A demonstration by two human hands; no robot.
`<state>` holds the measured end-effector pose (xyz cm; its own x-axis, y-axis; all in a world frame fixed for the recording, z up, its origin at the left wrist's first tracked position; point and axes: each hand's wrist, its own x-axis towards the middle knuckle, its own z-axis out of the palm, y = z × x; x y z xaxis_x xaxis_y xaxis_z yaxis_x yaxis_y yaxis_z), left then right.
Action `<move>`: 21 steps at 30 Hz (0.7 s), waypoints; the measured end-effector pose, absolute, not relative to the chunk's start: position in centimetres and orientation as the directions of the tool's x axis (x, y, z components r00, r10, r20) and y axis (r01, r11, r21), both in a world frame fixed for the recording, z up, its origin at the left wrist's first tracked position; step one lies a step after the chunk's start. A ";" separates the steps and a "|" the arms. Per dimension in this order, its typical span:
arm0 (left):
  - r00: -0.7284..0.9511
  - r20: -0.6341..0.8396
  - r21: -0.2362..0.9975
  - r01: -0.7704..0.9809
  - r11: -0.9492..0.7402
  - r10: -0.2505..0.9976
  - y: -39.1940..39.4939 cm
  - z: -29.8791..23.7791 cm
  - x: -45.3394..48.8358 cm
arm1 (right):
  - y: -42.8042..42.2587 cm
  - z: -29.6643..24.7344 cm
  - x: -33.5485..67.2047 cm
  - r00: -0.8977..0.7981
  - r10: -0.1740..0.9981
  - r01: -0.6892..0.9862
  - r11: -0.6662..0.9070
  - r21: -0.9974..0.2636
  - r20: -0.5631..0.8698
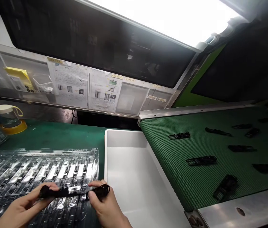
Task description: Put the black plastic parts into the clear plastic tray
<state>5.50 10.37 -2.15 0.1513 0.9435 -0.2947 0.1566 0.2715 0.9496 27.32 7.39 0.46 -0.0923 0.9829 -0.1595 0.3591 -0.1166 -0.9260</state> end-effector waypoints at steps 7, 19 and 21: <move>0.434 0.388 0.635 0.514 -0.577 0.813 15.7 -7.3 6.9 | 13.4 -3.5 26.7 -0.308 0.932 0.741 0.362 -0.565 0.193; 0.493 0.251 0.403 0.729 -0.554 0.833 16.5 -9.3 8.2 | 13.6 -4.4 25.9 -0.318 0.941 0.862 0.338 -0.378 0.116; 0.490 0.232 0.423 0.727 -0.541 0.840 16.3 -7.8 7.8 | 12.7 -3.8 25.8 -0.266 0.948 0.845 0.317 -0.431 0.177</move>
